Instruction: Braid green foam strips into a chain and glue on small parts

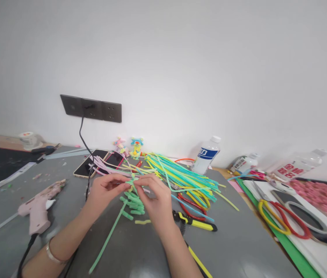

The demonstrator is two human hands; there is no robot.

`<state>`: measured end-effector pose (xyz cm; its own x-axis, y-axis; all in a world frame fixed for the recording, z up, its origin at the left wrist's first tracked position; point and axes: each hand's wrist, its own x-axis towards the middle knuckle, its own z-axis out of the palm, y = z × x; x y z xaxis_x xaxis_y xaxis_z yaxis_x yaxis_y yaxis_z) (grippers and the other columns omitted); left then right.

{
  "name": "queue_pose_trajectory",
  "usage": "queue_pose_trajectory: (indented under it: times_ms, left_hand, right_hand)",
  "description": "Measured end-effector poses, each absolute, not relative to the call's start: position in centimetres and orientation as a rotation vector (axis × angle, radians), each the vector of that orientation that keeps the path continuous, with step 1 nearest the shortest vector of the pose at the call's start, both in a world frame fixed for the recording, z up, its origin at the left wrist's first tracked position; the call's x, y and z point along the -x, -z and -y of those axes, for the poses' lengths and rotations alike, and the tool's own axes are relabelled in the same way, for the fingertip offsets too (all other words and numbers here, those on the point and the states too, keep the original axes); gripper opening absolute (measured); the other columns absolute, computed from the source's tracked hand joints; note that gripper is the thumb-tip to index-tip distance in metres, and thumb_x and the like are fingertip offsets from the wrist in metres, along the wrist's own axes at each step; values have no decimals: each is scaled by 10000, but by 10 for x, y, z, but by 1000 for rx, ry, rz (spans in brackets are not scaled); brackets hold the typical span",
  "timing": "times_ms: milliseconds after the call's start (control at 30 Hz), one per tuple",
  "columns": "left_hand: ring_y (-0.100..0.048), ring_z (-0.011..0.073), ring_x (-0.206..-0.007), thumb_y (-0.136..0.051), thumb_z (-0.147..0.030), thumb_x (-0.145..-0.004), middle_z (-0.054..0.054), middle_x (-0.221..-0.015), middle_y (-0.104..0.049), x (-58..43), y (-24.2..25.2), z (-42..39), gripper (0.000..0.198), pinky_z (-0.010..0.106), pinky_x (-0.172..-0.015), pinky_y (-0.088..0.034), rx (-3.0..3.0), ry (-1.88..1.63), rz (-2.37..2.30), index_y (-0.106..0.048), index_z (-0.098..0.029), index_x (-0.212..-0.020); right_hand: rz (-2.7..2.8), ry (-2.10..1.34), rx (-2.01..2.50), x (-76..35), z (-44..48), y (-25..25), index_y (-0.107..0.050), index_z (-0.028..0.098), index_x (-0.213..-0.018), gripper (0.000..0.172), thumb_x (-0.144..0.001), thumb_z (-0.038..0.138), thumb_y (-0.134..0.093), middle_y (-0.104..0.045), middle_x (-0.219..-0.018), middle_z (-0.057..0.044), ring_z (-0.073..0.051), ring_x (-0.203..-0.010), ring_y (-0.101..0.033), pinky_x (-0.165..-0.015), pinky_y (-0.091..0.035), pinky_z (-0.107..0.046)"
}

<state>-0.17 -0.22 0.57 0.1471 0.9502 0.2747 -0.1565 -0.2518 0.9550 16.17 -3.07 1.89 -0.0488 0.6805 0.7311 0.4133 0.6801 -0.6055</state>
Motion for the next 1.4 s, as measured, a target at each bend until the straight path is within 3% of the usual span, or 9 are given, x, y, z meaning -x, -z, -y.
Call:
queue_pose_trajectory:
  times_ms: [233,400,700,933,1233,1400]
  left_hand:
    - [-653,165,-771,-767,-229,-709,48,-852,-698,3,-6,4,211,244,-648,-568,-1448,-1323,-786,-727,-170,-908]
    - [-640,163,-774,-730,-249,-761,40,-827,-683,4,-6,3,137,252,-668,-562,-1459,-1318,-738,-724,-175,-877]
    - [-604,133,-663,-739,-343,-753,16,-744,-653,2,-9,3,207,235,-618,-511,-1256,-1154,-738,-683,-159,-831]
    - [-465,96,-562,-735,-380,-722,-23,-635,-529,2,-12,1,263,208,-521,-414,-1344,-1089,-801,-624,-142,-709]
    - [-431,59,-460,-700,-361,-780,-70,-568,-448,4,-6,5,328,185,-459,-347,-1303,-888,-682,-452,-176,-669]
    - [-406,55,-431,-699,-312,-797,-81,-549,-429,6,-9,7,274,174,-411,-379,-1105,-783,-592,-466,-191,-721]
  right_hand:
    - [1595,-403,916,-163,30,-15,-666,221,-830,94,-864,154,-610,-680,-813,-57,-205,-786,-646,-710,-514,-341]
    - [1553,-553,963,-163,28,-10,-649,202,-836,30,-852,202,-624,-671,-775,-38,-183,-734,-633,-684,-506,-306]
    - [1514,-898,922,-156,30,-15,-597,193,-821,174,-877,357,-610,-625,-735,-23,-162,-672,-629,-594,-513,-261]
    - [1577,-760,995,-159,28,-14,-595,192,-791,141,-877,303,-590,-601,-755,-26,-161,-701,-570,-639,-482,-267]
    - [1549,-672,1057,-161,29,-15,-610,193,-778,139,-875,293,-596,-619,-743,-22,-168,-697,-569,-641,-458,-271]
    - [1515,-705,1024,-159,30,-14,-602,192,-782,150,-884,301,-587,-603,-725,-13,-159,-674,-574,-630,-459,-263]
